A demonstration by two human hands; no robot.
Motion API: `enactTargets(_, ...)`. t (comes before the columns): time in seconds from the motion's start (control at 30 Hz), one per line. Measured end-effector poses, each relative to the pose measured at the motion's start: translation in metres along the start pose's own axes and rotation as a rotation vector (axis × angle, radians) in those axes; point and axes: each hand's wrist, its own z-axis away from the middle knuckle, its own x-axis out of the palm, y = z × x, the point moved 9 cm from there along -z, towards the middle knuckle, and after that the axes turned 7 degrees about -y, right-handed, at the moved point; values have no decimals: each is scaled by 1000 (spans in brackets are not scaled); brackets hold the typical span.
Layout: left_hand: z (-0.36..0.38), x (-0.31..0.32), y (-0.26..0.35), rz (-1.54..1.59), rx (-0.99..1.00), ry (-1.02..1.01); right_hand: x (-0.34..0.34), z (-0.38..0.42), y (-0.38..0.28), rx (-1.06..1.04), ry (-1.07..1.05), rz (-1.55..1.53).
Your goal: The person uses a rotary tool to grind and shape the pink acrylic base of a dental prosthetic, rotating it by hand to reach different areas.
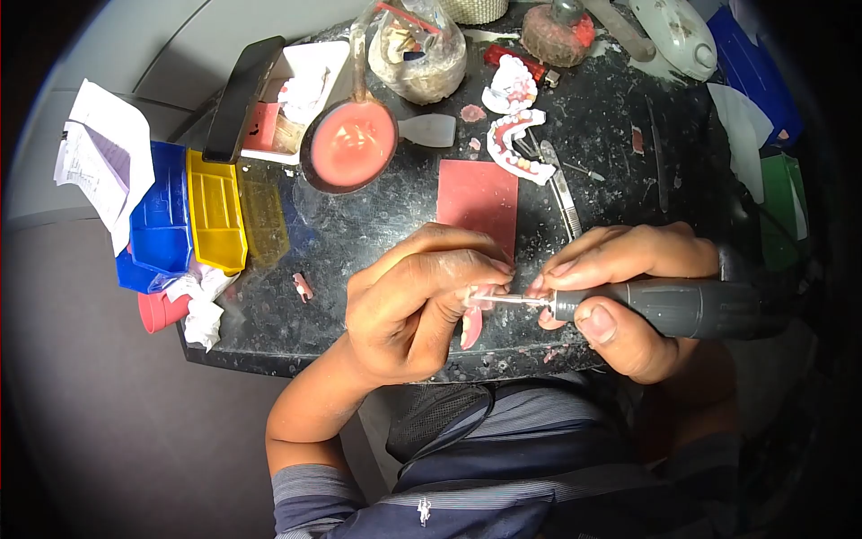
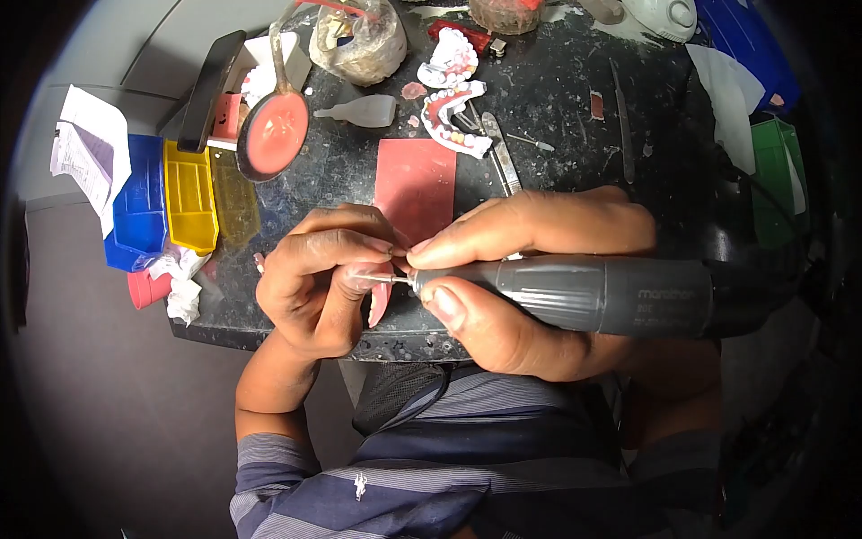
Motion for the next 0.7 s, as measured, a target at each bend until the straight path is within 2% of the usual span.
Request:
enactTargets(0.17,4,1,-2,36,5,-2,0,0,-2,-7,9,11)
enactTargets(0.23,4,5,-6,50,-50,-44,4,0,-3,-112,-76,-188)
enactTargets(0.27,7,2,-8,119,-93,53,5,-4,-12,-179,-160,-58)
enactTargets(0.3,7,2,-7,118,-92,54,7,-2,-17,-180,-161,-58)
enactTargets(0.37,7,-3,-5,28,-101,92,-10,8,0,144,112,-67)
enactTargets(0.4,7,-5,-3,-15,-88,92,-14,11,4,224,131,-74)
enactTargets(0.5,3,-8,7,-181,-36,78,-26,14,2,119,249,26)
enactTargets(0.57,3,-9,8,-226,14,98,-25,13,-5,139,268,25)
enactTargets(0.63,2,-12,13,-329,25,130,-16,8,-16,72,166,202)
enactTargets(0.7,2,-14,12,-353,32,145,-14,5,-16,52,124,216)
